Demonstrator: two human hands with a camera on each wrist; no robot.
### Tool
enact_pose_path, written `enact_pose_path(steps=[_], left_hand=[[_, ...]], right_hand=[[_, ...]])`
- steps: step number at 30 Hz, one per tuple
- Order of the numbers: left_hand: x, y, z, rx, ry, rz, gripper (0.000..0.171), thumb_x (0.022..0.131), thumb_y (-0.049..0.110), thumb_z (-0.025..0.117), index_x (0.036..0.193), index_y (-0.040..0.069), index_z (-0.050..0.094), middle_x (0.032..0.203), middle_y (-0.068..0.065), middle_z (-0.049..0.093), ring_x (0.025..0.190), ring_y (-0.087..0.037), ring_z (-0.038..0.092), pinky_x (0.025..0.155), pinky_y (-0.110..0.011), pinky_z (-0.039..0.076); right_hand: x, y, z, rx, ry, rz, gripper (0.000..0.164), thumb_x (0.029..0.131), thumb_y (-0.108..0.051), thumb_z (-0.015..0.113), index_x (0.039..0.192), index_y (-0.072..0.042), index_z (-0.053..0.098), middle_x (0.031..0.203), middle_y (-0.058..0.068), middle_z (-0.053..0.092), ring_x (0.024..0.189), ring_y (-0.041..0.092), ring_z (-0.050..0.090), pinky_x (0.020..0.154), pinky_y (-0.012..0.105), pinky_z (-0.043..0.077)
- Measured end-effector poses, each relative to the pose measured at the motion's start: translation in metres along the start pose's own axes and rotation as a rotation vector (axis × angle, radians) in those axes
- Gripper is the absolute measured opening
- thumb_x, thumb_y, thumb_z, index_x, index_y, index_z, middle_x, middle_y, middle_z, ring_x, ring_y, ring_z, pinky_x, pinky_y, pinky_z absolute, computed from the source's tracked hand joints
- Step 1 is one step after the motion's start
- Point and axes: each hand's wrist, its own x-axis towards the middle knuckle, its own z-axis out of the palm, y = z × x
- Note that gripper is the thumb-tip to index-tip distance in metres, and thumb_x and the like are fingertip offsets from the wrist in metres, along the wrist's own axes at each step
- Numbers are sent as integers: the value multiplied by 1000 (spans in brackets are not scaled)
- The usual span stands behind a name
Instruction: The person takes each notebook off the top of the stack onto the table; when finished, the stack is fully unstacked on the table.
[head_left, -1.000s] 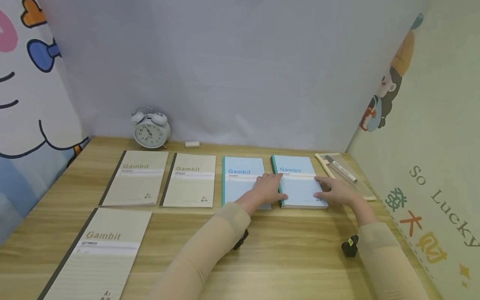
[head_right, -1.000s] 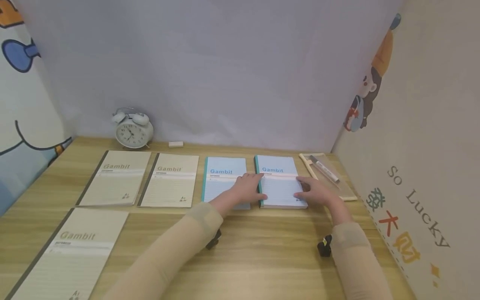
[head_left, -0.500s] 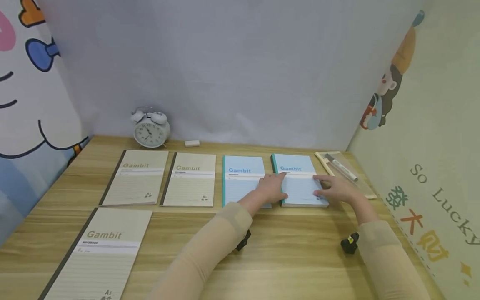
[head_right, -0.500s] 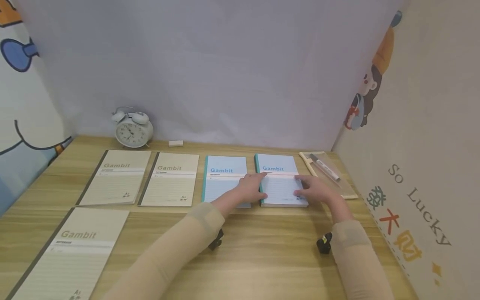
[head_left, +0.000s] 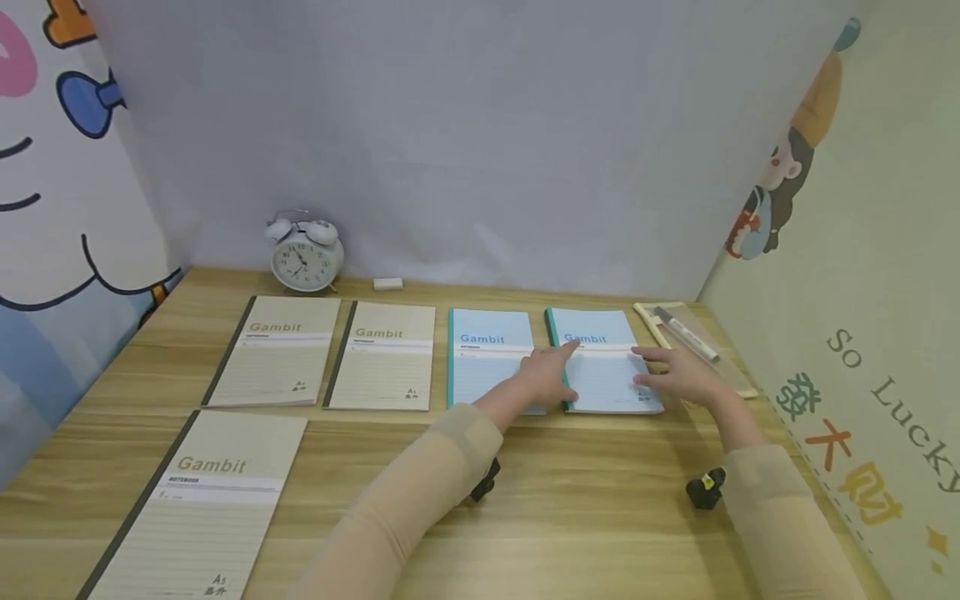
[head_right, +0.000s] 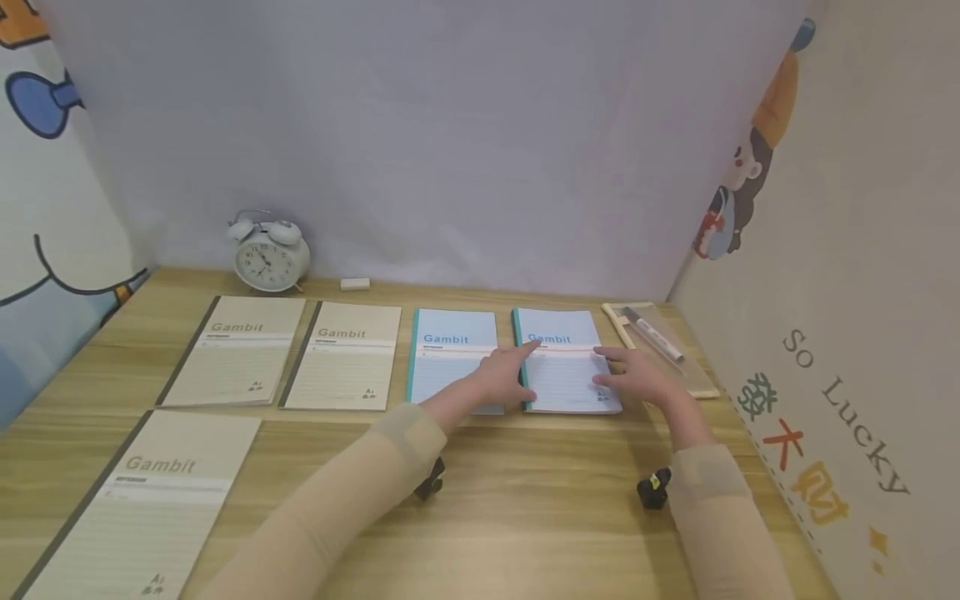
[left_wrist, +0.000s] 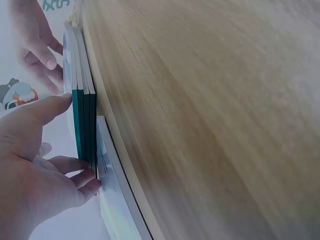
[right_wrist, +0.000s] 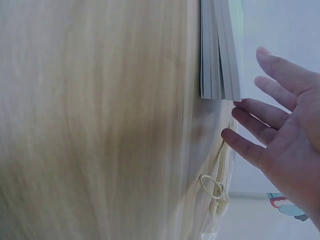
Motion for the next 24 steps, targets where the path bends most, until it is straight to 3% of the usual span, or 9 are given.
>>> enact_pose_path(steps=[13,16,19,20,22,24], left_hand=[[1,-1,1,-41,-14,5,90,87,32,68,152,32,7,153,-11,28,142,-30,21,110,-51,29],[2,-1,1,-82,15,16,89,86,30,70,152,32,11,153,-10,29,139,-31,27,108,-50,32],[2,-2,0,-136,53,39,89,83,25,73,152,28,17,145,-9,43,120,-26,51,99,-40,43],[2,-2,0,-162,63,45,90,82,22,74,152,27,18,141,-9,48,105,-24,59,91,-36,48],[2,-2,-3,-205,77,60,91,80,15,76,152,23,20,138,-9,51,75,-18,60,73,-28,52],[2,-3,-5,-257,88,68,91,79,9,76,151,21,22,130,-11,56,58,-14,51,60,-23,49]], right_hand=[[-2,-1,2,8,30,1,65,90,-38,62,142,-4,42,139,28,42,125,49,40,95,59,39],[-3,-2,1,61,49,0,63,91,-34,63,141,-4,42,139,28,43,126,47,40,98,59,37],[-4,-3,-1,108,72,-1,59,91,-28,63,141,-3,42,137,29,45,123,45,45,98,57,39],[-4,-4,-1,115,79,-2,58,91,-26,63,140,-3,43,136,29,45,121,44,48,96,56,41],[-5,-6,-2,112,89,0,56,91,-23,64,140,-4,44,134,29,48,117,43,52,91,53,46],[-7,-8,-2,116,94,0,55,90,-19,65,139,-4,45,128,31,52,113,43,55,81,46,51]])
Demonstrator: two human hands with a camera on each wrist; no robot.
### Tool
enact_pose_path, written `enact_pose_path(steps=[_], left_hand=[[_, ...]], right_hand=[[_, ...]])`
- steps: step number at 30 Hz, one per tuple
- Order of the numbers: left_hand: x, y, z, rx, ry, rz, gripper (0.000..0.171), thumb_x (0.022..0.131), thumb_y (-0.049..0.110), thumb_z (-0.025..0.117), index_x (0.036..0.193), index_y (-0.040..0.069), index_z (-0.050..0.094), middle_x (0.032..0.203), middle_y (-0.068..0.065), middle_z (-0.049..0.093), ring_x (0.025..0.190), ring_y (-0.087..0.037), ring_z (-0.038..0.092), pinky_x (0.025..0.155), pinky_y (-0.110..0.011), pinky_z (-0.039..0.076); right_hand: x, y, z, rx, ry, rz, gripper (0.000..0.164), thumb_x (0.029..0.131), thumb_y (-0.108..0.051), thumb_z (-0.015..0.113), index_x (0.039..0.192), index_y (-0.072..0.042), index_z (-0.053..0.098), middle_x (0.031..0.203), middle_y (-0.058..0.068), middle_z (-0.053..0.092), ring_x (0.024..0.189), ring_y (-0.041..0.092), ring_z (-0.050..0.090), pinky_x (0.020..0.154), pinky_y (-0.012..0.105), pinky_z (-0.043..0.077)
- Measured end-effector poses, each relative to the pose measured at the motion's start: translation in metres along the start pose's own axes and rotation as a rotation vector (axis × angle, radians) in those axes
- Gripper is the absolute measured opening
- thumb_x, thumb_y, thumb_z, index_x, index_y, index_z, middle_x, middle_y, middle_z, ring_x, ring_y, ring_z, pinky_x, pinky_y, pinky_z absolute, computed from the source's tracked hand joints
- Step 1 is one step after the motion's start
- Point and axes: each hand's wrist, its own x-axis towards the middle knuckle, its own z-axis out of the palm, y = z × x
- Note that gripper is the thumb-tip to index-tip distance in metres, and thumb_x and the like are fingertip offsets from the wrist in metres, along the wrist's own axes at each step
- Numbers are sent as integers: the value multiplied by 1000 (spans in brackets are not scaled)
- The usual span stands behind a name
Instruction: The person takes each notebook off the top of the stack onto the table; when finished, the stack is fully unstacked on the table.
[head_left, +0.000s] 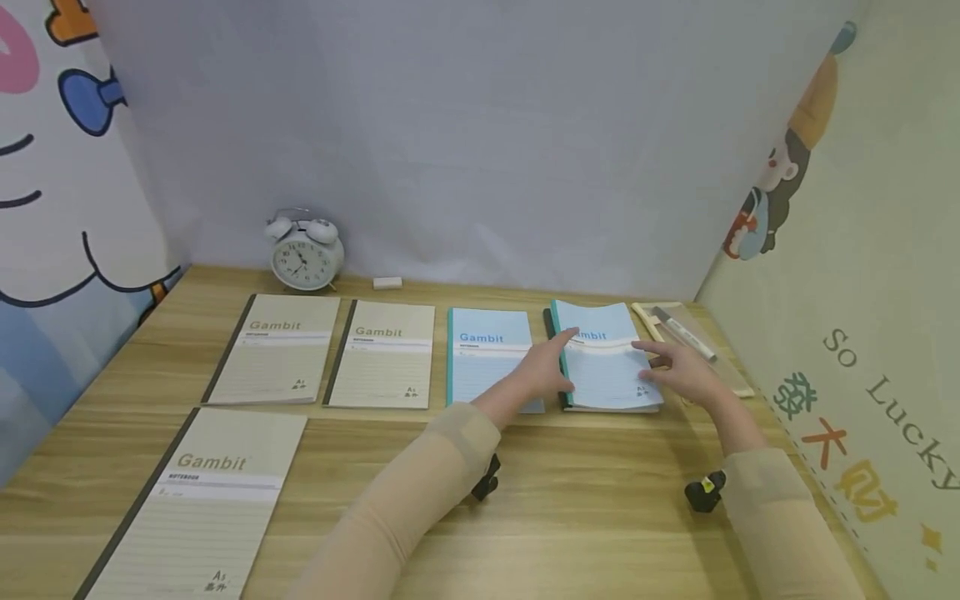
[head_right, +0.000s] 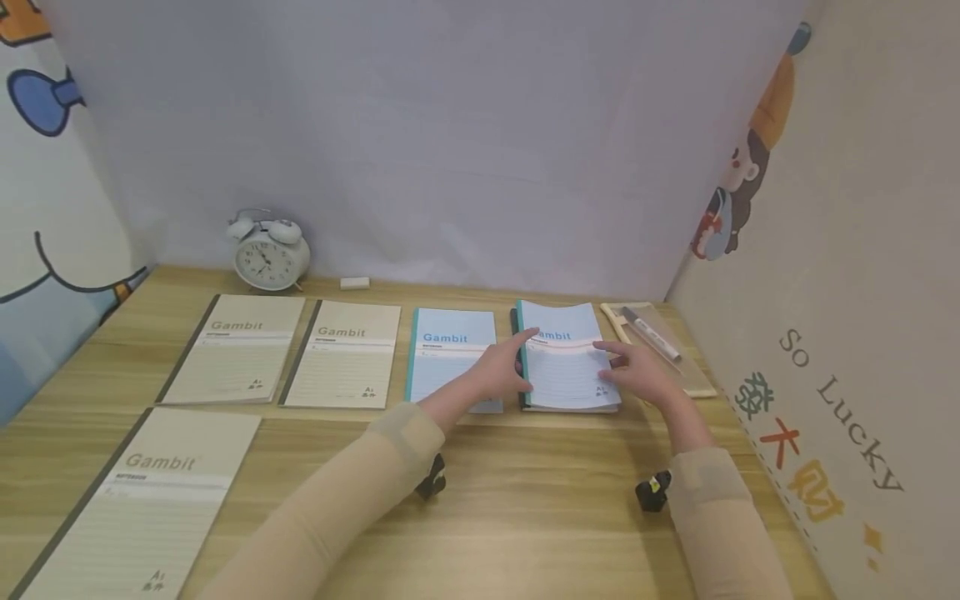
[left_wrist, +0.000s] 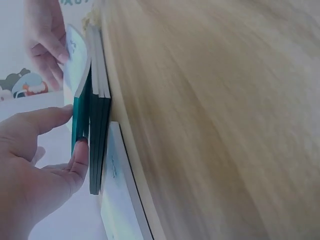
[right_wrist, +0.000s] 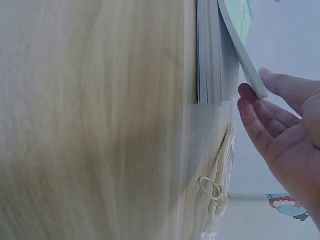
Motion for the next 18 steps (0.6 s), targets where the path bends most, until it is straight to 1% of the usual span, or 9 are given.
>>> enact_pose_path(steps=[1,2,5,7,9,10,14,16,18], left_hand=[[0,0,-1,-34,12,-3,91,78,6,76,151,20,24,134,-11,53,54,-11,48,56,-22,47],[0,1,-2,-64,20,-6,90,77,4,76,150,20,25,130,-12,55,50,-11,44,52,-22,45],[1,1,-5,-127,57,-16,88,76,2,76,149,18,29,134,-15,50,51,-10,44,51,-22,44],[1,2,-8,-165,70,-19,87,76,1,75,148,17,30,140,-17,42,53,-11,46,51,-23,45],[1,1,-11,-190,83,-13,85,75,0,75,147,16,33,139,-18,42,57,-12,50,53,-23,48],[1,1,-13,-204,92,-12,84,75,-1,75,146,15,35,136,-19,43,61,-12,52,56,-23,49],[1,-2,-22,-323,118,-28,77,74,-4,75,141,13,42,127,-16,50,80,-16,59,67,-24,53],[0,-3,-27,-376,118,-39,75,74,-5,75,139,14,44,129,-15,49,89,-18,60,72,-26,54],[-1,-3,-32,-396,108,-39,74,75,-4,74,139,15,43,130,-14,49,90,-19,60,73,-27,54]], right_hand=[[0,-1,0,0,3,0,54,90,-18,65,138,-4,46,125,31,53,111,43,56,76,42,52],[0,-2,0,2,7,-3,54,89,-16,65,138,-3,47,123,31,54,109,42,56,71,39,51],[0,-3,0,-1,19,-10,52,90,-16,65,138,-4,47,119,30,56,107,42,57,65,33,47],[1,-5,-1,1,27,-13,51,90,-16,64,138,-6,47,121,29,55,108,41,57,69,34,49],[1,-6,-2,16,37,-29,51,91,-15,63,138,-6,47,121,28,55,108,40,57,73,35,49],[2,-7,-3,24,40,-34,51,91,-15,63,138,-6,47,120,27,56,108,40,57,75,34,49],[3,-13,-7,78,45,-44,51,91,-15,63,139,-7,47,119,26,57,108,39,57,74,32,49],[3,-18,-8,72,47,-29,52,91,-17,63,140,-9,46,123,25,55,111,39,55,77,35,50],[3,-22,-9,62,50,-13,52,92,-16,62,141,-10,45,127,25,52,114,40,53,81,40,51]])
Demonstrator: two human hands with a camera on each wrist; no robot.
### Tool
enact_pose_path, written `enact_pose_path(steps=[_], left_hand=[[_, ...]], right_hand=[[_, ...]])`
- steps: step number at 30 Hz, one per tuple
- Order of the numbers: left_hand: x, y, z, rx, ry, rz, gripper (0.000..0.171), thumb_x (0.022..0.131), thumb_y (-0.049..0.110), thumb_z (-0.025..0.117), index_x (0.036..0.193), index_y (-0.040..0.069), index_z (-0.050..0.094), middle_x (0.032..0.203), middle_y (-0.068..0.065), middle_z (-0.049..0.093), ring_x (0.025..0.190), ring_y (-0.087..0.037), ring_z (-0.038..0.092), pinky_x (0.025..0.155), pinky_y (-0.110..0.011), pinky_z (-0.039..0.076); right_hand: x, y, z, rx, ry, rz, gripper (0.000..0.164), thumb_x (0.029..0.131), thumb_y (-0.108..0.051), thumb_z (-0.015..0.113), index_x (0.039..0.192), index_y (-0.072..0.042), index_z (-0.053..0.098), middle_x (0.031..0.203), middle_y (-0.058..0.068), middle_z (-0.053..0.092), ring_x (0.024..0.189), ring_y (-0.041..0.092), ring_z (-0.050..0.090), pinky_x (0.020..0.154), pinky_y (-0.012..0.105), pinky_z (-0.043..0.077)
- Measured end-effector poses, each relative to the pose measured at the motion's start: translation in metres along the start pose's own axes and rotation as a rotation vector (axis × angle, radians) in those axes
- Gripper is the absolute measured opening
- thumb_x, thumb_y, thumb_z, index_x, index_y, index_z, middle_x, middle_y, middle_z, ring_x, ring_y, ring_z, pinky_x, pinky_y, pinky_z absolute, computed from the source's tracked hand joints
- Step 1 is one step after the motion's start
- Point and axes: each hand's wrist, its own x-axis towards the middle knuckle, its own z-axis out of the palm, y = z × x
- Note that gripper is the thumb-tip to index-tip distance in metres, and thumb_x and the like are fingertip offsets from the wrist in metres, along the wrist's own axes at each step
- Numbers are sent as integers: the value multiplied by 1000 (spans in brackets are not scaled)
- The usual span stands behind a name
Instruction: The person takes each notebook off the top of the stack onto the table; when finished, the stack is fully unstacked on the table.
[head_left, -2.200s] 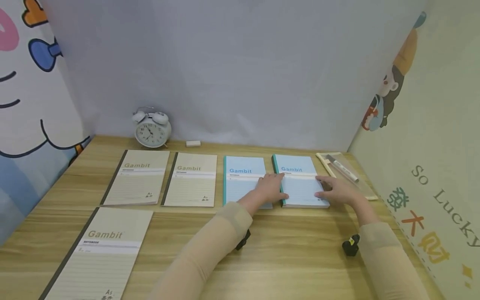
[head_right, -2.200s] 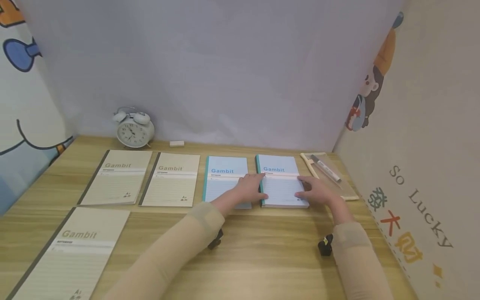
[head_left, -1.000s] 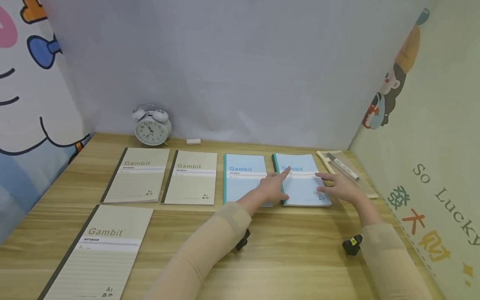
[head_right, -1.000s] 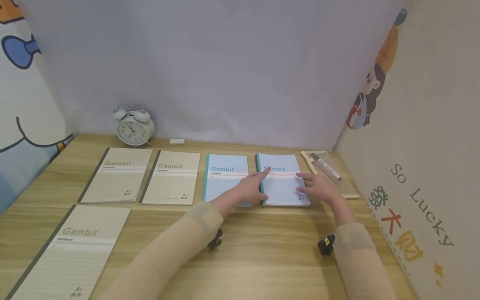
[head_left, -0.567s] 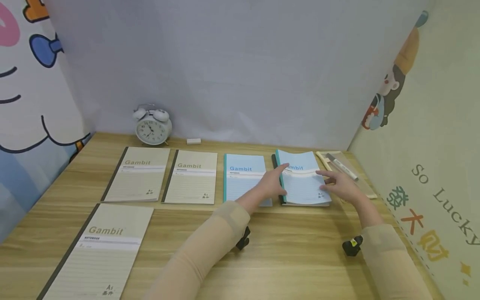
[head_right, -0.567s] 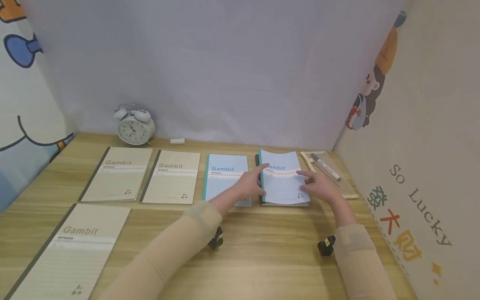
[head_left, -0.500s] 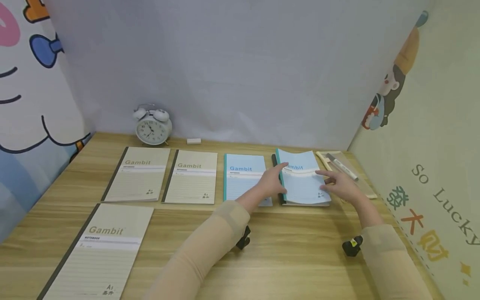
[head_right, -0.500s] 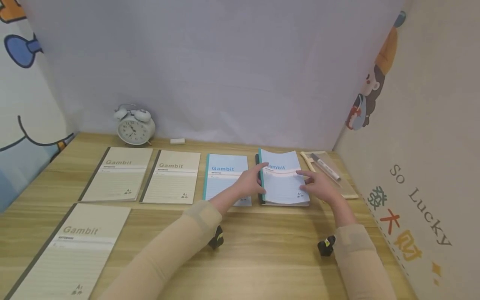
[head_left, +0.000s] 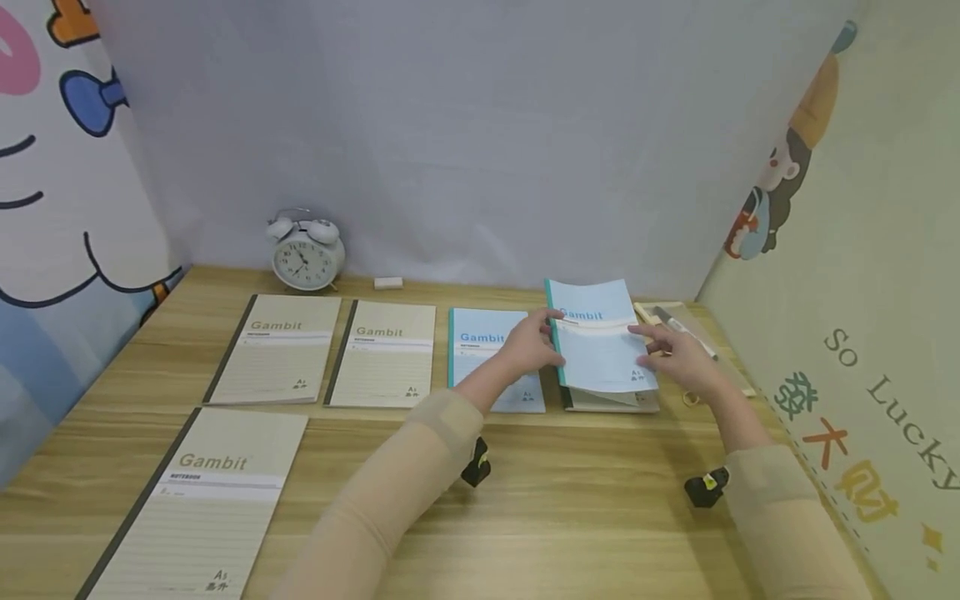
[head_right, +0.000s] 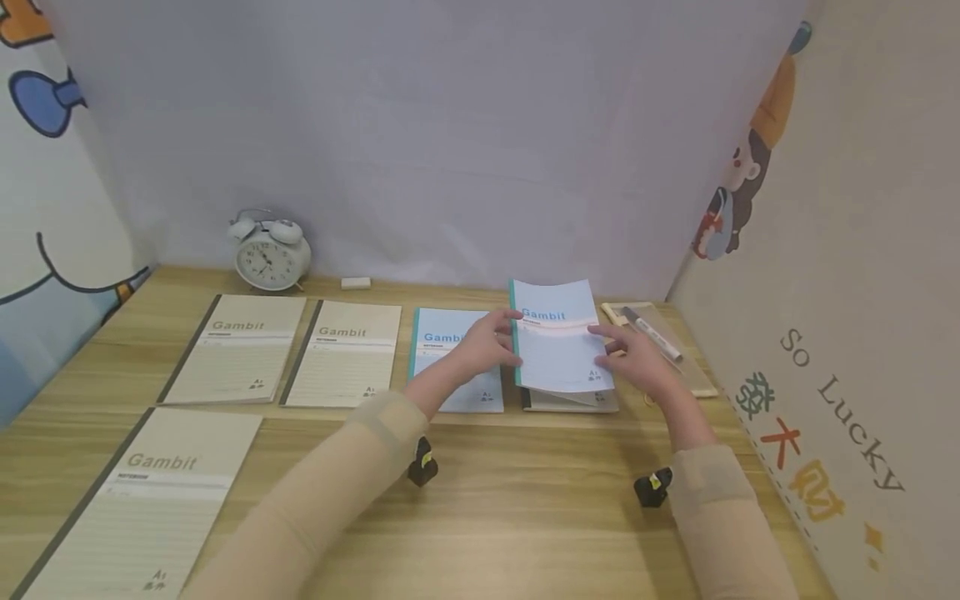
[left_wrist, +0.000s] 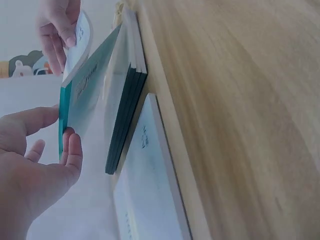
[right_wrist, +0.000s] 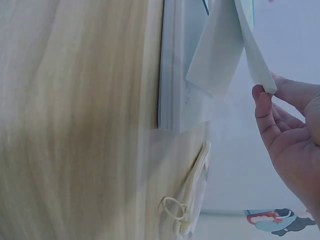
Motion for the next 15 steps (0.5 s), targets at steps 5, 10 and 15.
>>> enact_pose_path(steps=[5,10,15], left_hand=[[-2,4,-12,60,-31,46,72,78,-1,73,141,15,42,119,-12,57,74,-14,56,66,-25,50],[-5,8,-24,72,-20,64,70,79,-1,72,141,14,43,99,-7,59,71,-13,53,62,-24,47],[-9,15,-33,73,-10,85,67,79,-3,70,139,13,45,118,-3,51,89,-14,59,69,-25,53]], right_hand=[[2,-10,-2,-6,16,-5,55,91,-15,63,142,-12,43,128,25,51,112,39,54,82,44,51],[3,-19,-6,39,24,-55,64,89,-13,66,146,-12,36,115,21,54,95,26,55,69,26,47],[5,-25,-8,104,10,-83,70,87,-12,67,148,-11,32,120,18,50,88,17,51,65,19,45]])
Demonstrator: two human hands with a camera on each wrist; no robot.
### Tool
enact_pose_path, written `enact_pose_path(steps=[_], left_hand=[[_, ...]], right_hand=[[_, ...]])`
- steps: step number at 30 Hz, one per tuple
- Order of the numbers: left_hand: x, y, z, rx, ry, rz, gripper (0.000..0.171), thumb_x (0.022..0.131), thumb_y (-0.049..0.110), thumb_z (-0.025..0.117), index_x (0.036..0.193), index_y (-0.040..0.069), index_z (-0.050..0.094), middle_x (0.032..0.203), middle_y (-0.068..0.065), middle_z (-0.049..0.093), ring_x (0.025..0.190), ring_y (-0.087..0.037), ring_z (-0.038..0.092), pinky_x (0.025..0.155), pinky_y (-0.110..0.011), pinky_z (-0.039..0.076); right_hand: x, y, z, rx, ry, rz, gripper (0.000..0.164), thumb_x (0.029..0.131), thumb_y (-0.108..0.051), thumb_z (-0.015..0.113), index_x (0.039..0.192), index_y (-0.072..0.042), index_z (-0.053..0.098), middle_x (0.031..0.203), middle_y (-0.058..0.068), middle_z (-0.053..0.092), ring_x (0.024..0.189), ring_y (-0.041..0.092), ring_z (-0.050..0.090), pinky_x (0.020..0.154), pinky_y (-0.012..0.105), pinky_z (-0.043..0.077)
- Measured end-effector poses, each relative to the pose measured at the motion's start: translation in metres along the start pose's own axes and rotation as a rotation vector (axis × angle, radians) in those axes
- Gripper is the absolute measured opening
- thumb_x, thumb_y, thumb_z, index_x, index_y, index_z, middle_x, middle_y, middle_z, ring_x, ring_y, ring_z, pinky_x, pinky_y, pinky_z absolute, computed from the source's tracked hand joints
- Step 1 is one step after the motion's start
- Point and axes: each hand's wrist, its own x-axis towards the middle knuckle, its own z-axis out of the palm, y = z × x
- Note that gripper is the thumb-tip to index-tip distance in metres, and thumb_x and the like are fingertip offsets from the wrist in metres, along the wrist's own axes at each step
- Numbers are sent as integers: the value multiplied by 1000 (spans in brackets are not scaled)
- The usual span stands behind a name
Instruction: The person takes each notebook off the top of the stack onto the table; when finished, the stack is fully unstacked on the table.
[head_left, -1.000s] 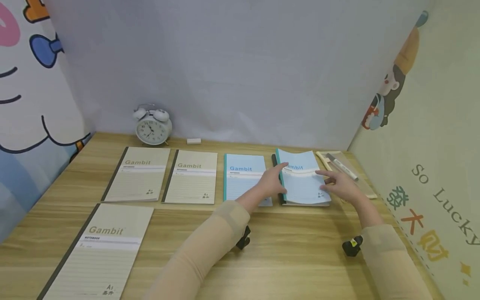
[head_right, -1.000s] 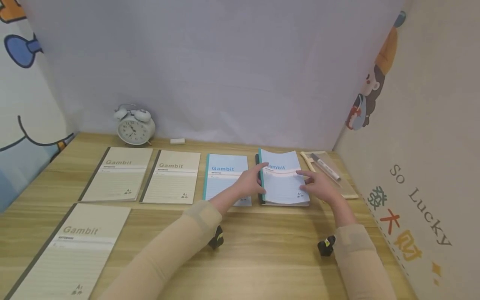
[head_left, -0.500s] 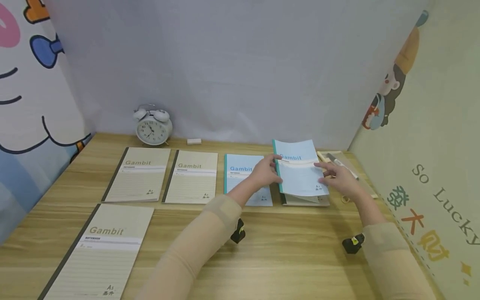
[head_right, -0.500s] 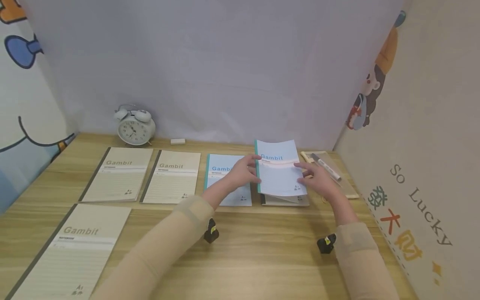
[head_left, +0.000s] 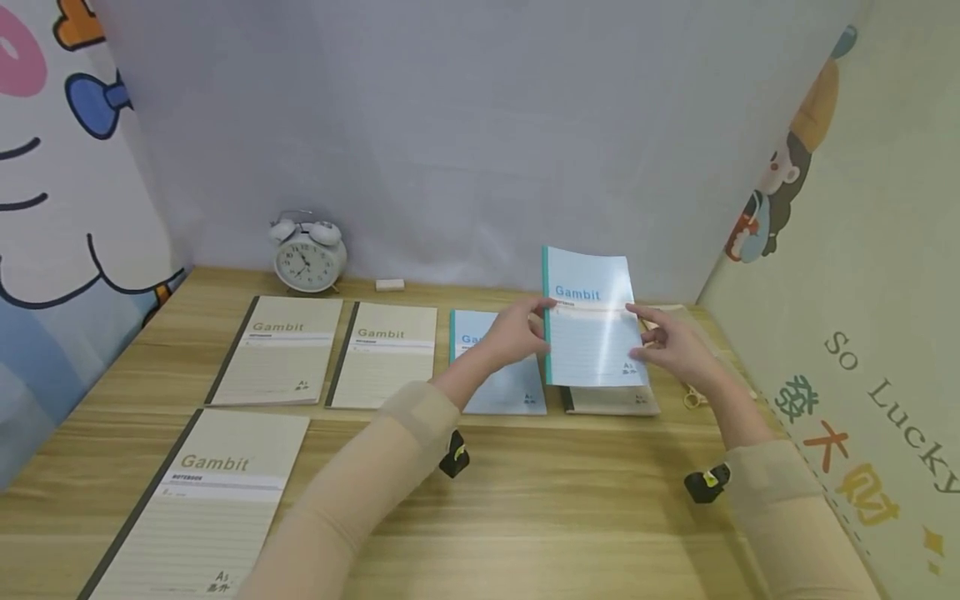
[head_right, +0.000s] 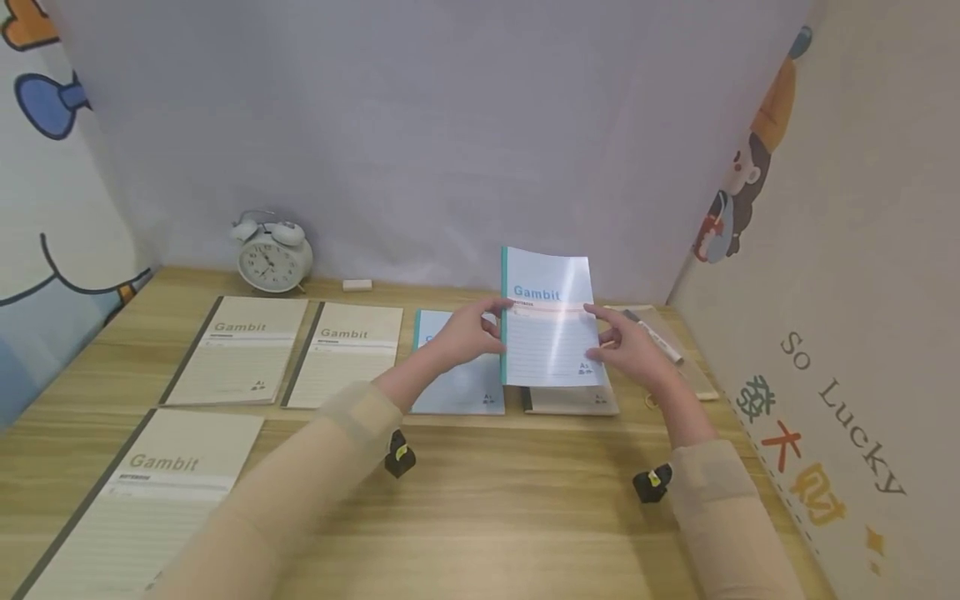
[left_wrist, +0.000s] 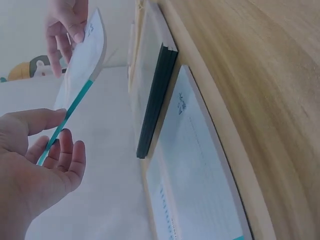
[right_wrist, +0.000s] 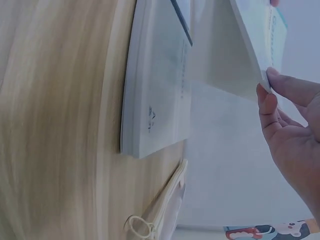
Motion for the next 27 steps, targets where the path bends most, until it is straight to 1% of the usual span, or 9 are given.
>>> enact_pose_path(steps=[5,7,9,12,16,18,21,24,27], left_hand=[[-8,11,-11,0,3,46,67,80,-6,67,140,14,44,122,-4,48,95,-16,58,65,-24,52],[-13,16,-15,-4,0,66,68,81,-7,65,140,15,43,123,-4,46,95,-16,57,63,-24,51],[-18,21,-21,-3,-5,82,68,81,-7,64,141,16,43,124,-4,45,95,-16,56,63,-25,51],[-27,28,-29,7,-7,110,68,82,-7,63,141,17,42,125,-4,44,95,-16,55,68,-24,52],[-38,34,-40,0,-3,131,68,81,-6,65,142,17,42,125,-4,45,97,-17,55,78,-25,53],[-43,36,-47,-14,-3,134,69,81,-5,66,142,16,42,125,-4,45,98,-18,55,80,-26,52],[-50,38,-58,-23,-11,141,69,81,-5,66,142,16,41,124,-4,45,99,-19,54,83,-28,52],[-59,39,-71,8,-20,150,69,81,-3,67,142,15,41,124,-4,46,97,-20,54,83,-29,52],[-69,38,-84,54,-33,165,67,83,0,67,142,14,41,122,-4,48,96,-20,54,84,-30,51]], right_hand=[[3,-6,0,76,-23,0,74,86,-12,69,149,-14,30,143,18,38,101,22,55,72,16,50],[3,-10,0,115,-32,-1,75,86,-12,69,149,-15,29,143,21,38,105,25,56,76,15,50],[3,-13,0,147,-39,-10,77,86,-13,70,150,-15,28,144,23,37,106,26,57,78,15,50],[3,-19,0,188,-50,-34,78,85,-15,70,150,-14,26,142,25,39,104,21,58,80,16,50],[3,-30,1,226,-38,-44,76,84,-15,72,148,-14,30,137,21,40,99,13,57,78,17,50],[2,-36,1,217,-18,-48,74,84,-14,72,147,-14,34,135,18,41,96,12,56,75,17,50],[1,-48,3,160,17,-71,70,83,-14,73,144,-14,39,130,13,45,92,14,54,70,17,47],[-2,-59,5,95,34,-109,67,84,-17,73,143,-16,41,121,12,52,88,15,54,69,16,46],[-4,-71,8,70,25,-163,67,84,-17,73,143,-15,42,114,10,52,87,16,54,69,17,48]])
